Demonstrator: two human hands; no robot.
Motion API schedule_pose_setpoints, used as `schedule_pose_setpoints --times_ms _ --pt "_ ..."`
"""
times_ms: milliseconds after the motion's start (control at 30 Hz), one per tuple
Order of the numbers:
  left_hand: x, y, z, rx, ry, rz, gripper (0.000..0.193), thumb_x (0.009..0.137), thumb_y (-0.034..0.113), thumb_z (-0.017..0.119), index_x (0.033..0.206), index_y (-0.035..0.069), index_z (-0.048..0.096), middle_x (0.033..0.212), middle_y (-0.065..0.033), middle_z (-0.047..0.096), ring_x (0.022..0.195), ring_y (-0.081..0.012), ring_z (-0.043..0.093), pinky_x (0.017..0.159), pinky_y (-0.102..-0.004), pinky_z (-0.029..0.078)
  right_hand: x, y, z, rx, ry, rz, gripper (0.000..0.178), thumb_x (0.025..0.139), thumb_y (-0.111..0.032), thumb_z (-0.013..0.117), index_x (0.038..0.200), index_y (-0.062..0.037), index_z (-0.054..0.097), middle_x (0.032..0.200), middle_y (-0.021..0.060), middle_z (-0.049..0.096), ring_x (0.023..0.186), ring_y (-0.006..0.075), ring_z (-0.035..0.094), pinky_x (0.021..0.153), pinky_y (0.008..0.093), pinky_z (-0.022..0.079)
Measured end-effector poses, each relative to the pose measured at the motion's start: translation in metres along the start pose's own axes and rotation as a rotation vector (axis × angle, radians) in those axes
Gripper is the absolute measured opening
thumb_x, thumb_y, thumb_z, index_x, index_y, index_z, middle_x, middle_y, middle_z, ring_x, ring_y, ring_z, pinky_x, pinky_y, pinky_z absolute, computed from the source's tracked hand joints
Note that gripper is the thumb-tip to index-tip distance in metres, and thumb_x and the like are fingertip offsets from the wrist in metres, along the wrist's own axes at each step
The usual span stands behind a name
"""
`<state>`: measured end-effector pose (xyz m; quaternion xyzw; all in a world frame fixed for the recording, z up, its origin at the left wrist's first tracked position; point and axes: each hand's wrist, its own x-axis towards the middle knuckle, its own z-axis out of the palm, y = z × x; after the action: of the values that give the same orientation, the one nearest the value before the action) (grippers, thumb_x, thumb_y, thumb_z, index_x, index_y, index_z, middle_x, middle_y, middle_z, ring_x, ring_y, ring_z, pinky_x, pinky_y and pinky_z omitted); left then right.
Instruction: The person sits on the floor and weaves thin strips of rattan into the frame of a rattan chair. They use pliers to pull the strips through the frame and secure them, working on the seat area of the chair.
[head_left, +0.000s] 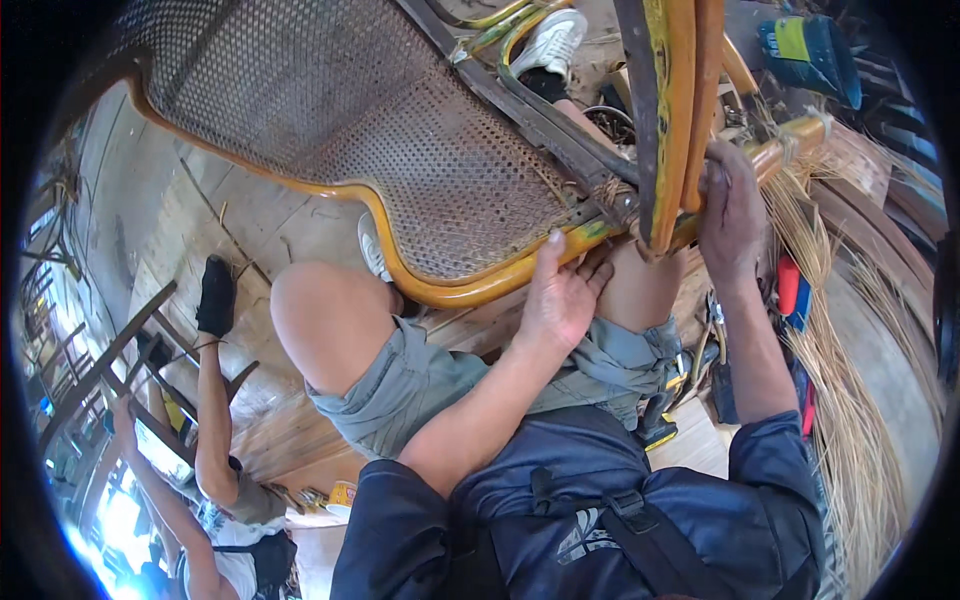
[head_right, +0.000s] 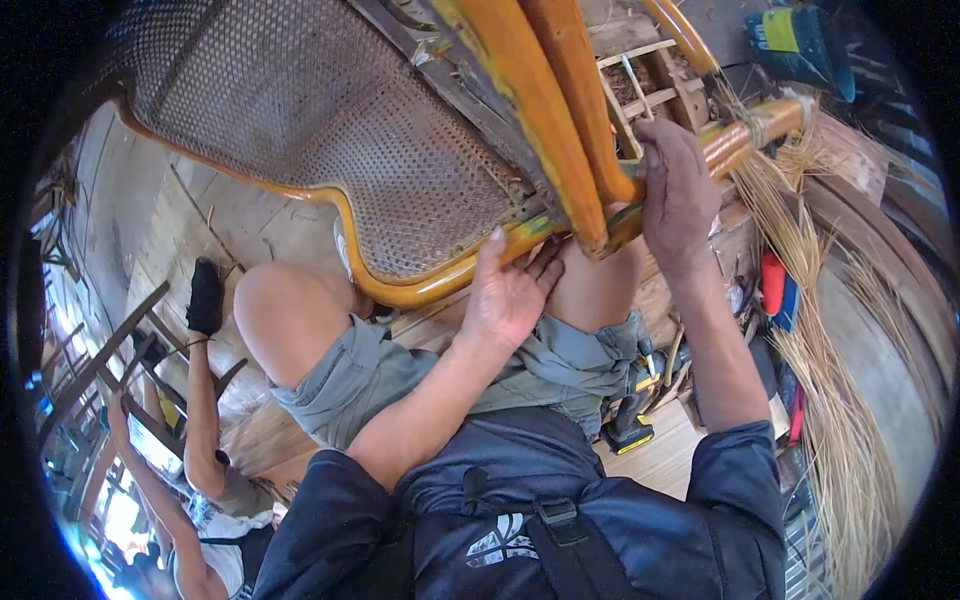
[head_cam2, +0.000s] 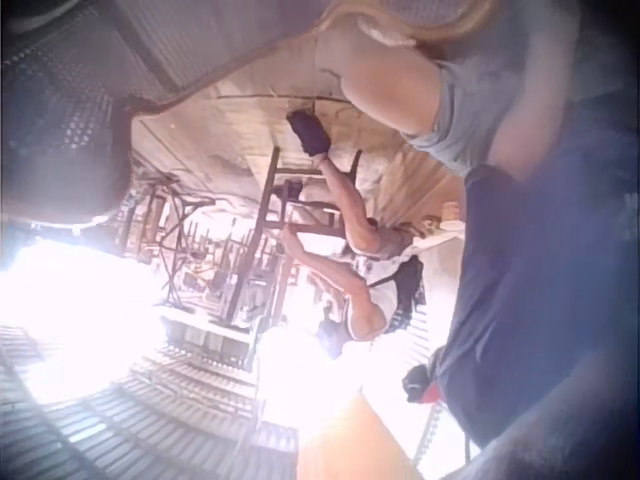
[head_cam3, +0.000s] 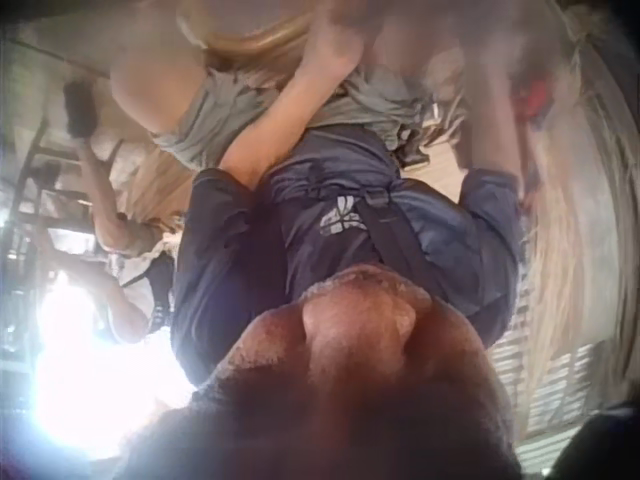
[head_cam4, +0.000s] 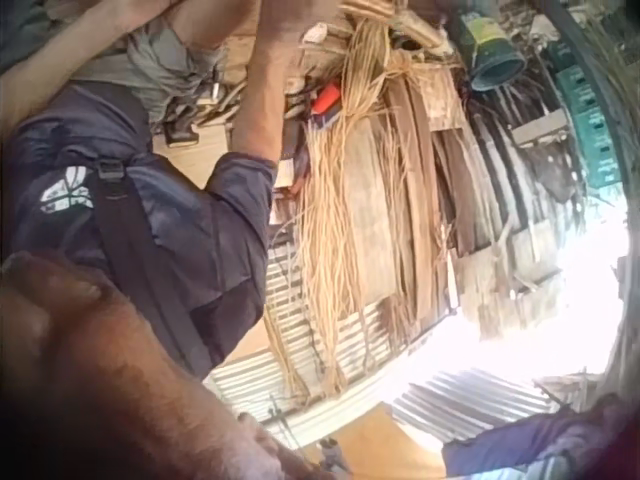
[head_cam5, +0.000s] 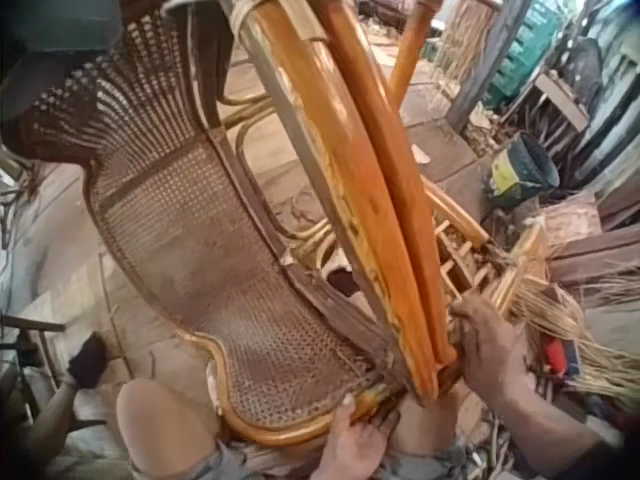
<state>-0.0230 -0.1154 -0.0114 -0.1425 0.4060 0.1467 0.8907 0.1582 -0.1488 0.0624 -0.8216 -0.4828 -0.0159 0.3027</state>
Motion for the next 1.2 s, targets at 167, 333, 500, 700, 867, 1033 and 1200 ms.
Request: schedule_pose_setpoints --times_ms 167,333,500,700,867,1033,1200 --pt "-0.013 0.031 -0.023 -0.139 0.112 0.077 0.057 0.076 0.034 0.066 0.120 0.005 0.042 0.120 -0.0111 0.045 0.119 -0.0279 0.038 0.107 -0.0441 0.026 -0.030 -0.028 0.031 0.183 0.031 0.117 0.017 0.088 0.000 0.048 0.104 0.0018 0.055 0.094 0.0164 0.059 0.086 0.0294 0.058 0.076 0.0339 0.047" --pt "-0.014 0.036 -0.013 -0.179 0.074 0.052 0.055 0.079 0.040 0.066 0.120 0.010 0.045 0.120 -0.0057 0.049 0.115 -0.0245 0.041 0.102 -0.0433 0.032 -0.029 -0.029 0.039 0.195 0.128 0.064 0.021 0.093 -0.001 0.043 0.111 0.0008 0.053 0.099 0.0118 0.057 0.067 0.0101 0.052 0.061 0.0224 0.046" --pt "-0.009 0.031 -0.011 -0.156 0.049 0.035 0.049 0.080 0.036 0.066 0.117 0.010 0.048 0.117 -0.0053 0.052 0.110 -0.0230 0.045 0.099 -0.0416 0.035 -0.023 -0.028 0.042 0.235 0.197 0.095 0.020 0.093 -0.003 0.044 0.110 0.0001 0.054 0.100 0.0112 0.057 0.067 0.0108 0.053 0.061 0.0229 0.046" --pt "-0.006 0.034 -0.018 -0.142 0.021 0.047 0.040 0.078 0.022 0.068 0.112 0.008 0.051 0.111 -0.0065 0.056 0.107 -0.0227 0.049 0.102 -0.0425 0.033 -0.024 -0.035 0.042 0.192 0.204 0.173 0.020 0.093 -0.005 0.044 0.110 0.0000 0.055 0.101 0.0104 0.057 0.069 0.0102 0.054 0.062 0.0232 0.047" --pt "-0.005 0.035 -0.028 -0.107 -0.030 0.070 0.040 0.076 0.018 0.069 0.111 0.008 0.052 0.112 -0.0071 0.057 0.106 -0.0226 0.049 0.103 -0.0424 0.032 -0.023 -0.037 0.042 0.170 0.213 0.153 0.021 0.093 -0.006 0.045 0.111 0.0001 0.055 0.101 0.0096 0.058 0.072 0.0104 0.055 0.064 0.0233 0.047" --pt "-0.004 0.035 -0.027 -0.029 -0.052 0.056 0.043 0.074 0.021 0.071 0.111 0.008 0.052 0.112 -0.0065 0.056 0.108 -0.0228 0.047 0.103 -0.0423 0.030 -0.022 -0.034 0.019 0.379 0.253 0.375 0.028 0.096 -0.014 0.043 0.116 0.0035 0.051 0.100 0.0113 0.058 0.084 0.0154 0.056 0.077 0.0288 0.045" --pt "-0.005 0.037 -0.032 0.042 -0.048 0.059 0.046 0.074 0.025 0.071 0.112 0.008 0.051 0.111 -0.0061 0.056 0.110 -0.0234 0.047 0.101 -0.0430 0.033 -0.029 -0.024 -0.047 0.500 0.602 0.350 0.024 0.093 -0.015 0.049 0.108 0.0015 0.055 0.089 0.0103 0.062 0.074 0.0126 0.057 0.064 0.0237 0.046"
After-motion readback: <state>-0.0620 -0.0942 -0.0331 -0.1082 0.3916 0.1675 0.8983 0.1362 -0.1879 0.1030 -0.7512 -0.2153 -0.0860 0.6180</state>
